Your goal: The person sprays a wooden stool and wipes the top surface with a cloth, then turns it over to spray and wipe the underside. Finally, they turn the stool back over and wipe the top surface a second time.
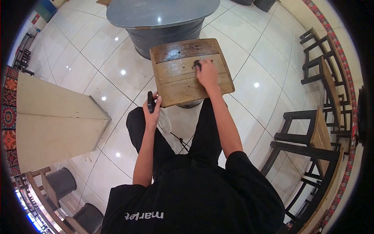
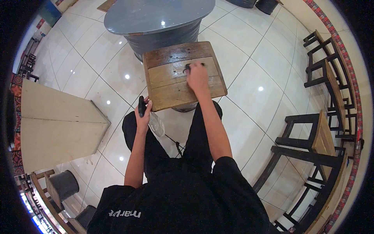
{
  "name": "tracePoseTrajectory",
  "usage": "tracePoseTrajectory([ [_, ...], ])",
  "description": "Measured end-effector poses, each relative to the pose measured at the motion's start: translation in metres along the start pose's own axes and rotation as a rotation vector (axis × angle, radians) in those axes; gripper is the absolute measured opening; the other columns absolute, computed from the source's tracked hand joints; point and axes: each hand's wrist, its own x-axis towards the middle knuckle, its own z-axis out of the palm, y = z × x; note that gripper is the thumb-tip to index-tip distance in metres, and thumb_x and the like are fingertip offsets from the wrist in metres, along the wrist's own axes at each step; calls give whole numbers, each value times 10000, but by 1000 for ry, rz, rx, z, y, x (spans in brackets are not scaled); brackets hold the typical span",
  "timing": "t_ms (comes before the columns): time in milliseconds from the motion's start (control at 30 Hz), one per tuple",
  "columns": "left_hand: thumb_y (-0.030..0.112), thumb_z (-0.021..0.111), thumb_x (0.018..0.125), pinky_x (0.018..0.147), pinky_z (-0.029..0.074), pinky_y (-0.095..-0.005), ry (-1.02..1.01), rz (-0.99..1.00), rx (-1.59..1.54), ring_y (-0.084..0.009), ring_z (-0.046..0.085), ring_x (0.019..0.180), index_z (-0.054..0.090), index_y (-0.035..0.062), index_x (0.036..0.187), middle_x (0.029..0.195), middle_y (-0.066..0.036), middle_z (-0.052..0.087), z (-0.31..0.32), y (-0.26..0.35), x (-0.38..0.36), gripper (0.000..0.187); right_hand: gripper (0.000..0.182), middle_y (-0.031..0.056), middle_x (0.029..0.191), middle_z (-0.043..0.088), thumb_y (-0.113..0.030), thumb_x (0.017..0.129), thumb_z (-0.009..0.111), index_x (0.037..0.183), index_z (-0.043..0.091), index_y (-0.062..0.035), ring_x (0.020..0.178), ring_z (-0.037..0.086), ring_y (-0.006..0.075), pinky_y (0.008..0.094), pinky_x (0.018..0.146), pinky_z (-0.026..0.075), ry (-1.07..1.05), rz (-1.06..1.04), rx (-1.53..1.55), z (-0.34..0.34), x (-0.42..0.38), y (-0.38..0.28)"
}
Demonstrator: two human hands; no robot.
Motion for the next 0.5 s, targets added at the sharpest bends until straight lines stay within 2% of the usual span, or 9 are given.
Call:
tracePoseTrajectory([
  [33, 248, 710, 916, 788, 462, -268, -4, -2, -1, -96, 552, 849, 650, -37, 1188, 913, -35, 624, -1, -1, 0, 399, 173, 155, 995, 602, -167, 830, 683, 936, 682, -30, 871, 626, 350, 453, 756, 493, -64, -72, 88, -1, -8, -8],
  [133, 264, 718, 907, 808, 464, -275, -9, 14, 29, -108, 556, 861, 646, -16, 1216, 936, -20, 607, -2, 0, 3, 423, 171, 138, 1020, 597, -167, 828, 683, 939, 692, -38, 888, 627, 322, 433, 773, 486, -135, -185, 65, -18, -33, -32],
  [267, 255, 721, 905, 795, 466, -268, -44, 3, 40, -104, 557, 851, 652, -22, 1200, 935, -23, 610, -2, 6, 3, 411, 163, 127, 1027, 595, -158, 815, 687, 935, 699, -48, 911, 626, 309, 414, 800, 478, -79, -202, -4, -8, -16, -17],
  [333, 254, 723, 904, 792, 467, -267, -46, 6, 38, -103, 557, 845, 653, -23, 1197, 936, -24, 611, -2, 4, 4, 409, 150, 127, 1028, 595, -150, 805, 692, 920, 702, -55, 919, 626, 305, 408, 812, 471, 6, -130, -128, 3, 3, -7],
  [400, 216, 695, 923, 681, 455, -246, -8, 80, 70, -78, 535, 753, 651, -50, 1172, 867, -21, 607, 0, 2, 4, 367, 152, 130, 1026, 595, -143, 799, 695, 917, 701, -48, 914, 625, 309, 411, 802, 475, -27, -123, -161, 3, 13, -9],
  [467, 215, 696, 923, 680, 455, -246, 3, 84, 59, -78, 534, 750, 652, -48, 1171, 866, -20, 607, -1, -1, 2, 364, 153, 134, 1025, 596, -136, 792, 699, 913, 700, -42, 909, 625, 312, 415, 793, 478, -61, -110, -198, 2, 12, -8],
  [500, 214, 697, 922, 679, 455, -246, 11, 89, 45, -79, 533, 747, 654, -46, 1170, 865, -19, 608, 0, -3, 2, 362, 148, 132, 1010, 595, -132, 795, 700, 912, 700, -41, 905, 624, 317, 417, 781, 482, -39, -145, -109, 1, 7, -8],
])
